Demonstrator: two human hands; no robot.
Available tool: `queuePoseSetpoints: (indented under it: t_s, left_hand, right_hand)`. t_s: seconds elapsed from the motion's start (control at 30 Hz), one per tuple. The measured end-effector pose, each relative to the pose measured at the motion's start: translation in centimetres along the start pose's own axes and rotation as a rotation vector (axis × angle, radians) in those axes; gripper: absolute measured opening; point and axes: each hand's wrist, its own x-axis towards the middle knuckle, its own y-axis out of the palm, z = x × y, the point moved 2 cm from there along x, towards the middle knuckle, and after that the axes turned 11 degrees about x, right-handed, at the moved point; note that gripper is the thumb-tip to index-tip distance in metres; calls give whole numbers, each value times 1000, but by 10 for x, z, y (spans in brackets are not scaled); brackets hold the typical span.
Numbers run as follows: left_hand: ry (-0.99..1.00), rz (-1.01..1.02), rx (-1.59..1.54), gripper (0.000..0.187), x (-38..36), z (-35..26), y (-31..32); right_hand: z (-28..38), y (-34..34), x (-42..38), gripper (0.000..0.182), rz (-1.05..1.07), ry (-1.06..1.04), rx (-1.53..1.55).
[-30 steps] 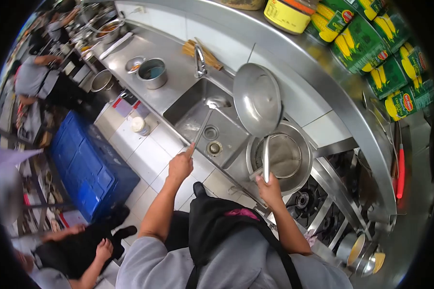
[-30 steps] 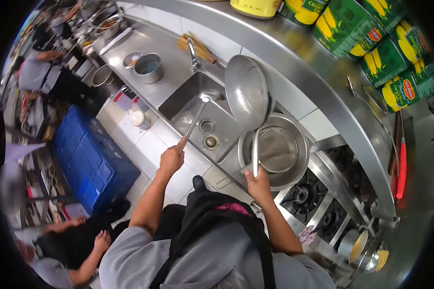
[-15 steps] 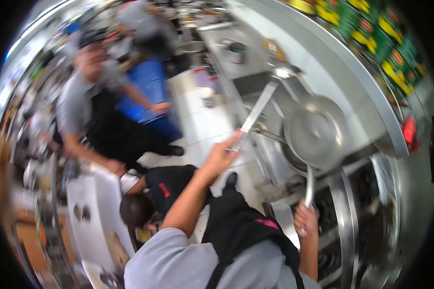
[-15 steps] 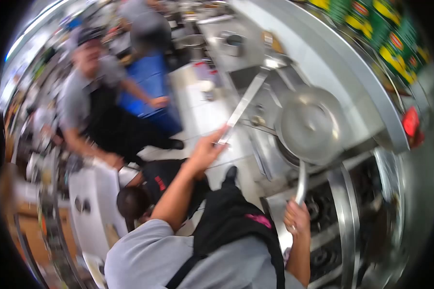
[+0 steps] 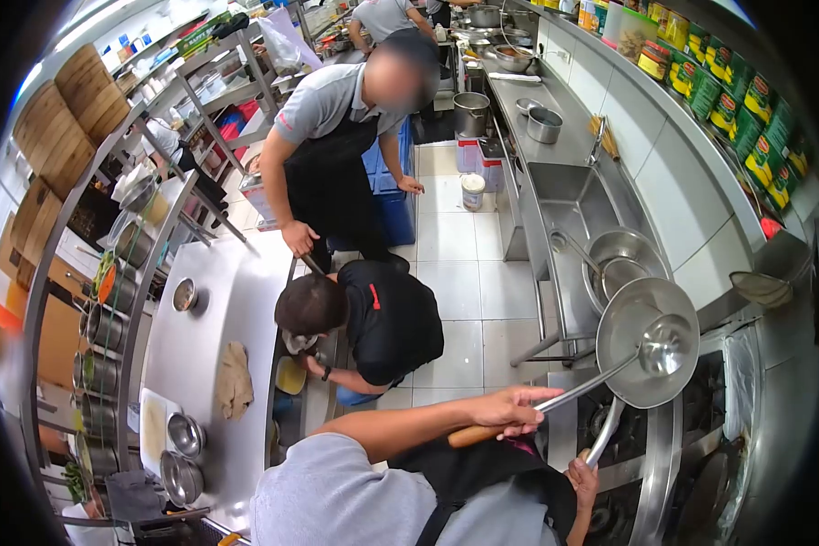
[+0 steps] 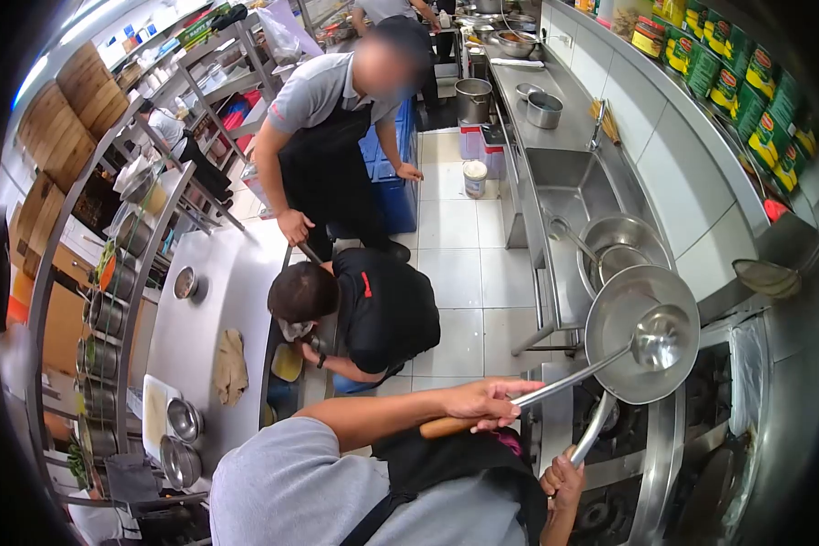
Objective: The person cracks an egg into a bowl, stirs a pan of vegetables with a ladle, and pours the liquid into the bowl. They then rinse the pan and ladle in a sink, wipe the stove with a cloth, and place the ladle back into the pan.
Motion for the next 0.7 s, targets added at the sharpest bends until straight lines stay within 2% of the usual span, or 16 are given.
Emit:
queuePoseSetpoints:
  t_s: [0.2,0.27,0.4,0.53,0.63,0.7]
  left_hand:
    - [-156,-56,-59,68,-43,63,58]
    - [-162,-76,-46,73,-65,83,74]
    - [-203,-114,-82,70,-103,133,101]
    - [-329,-222,-147,71,-140,145,135]
    - [-411,-281,-207,71,-157,164,140]
    - [-432,-346,-152,69,-164,167,143]
  right_hand:
    - [-56,-15,-62,13,-11,55,60]
    - [-81,-23,-84,10,-134,97,121]
    - [-125,-41,-123,9,-161,194,190]
    - [-151,-45,-161,12,-220,276,331]
    - [-163,-56,-178,21,-113,298,210]
    - [-171,-65,-186,21,-87,298,261]
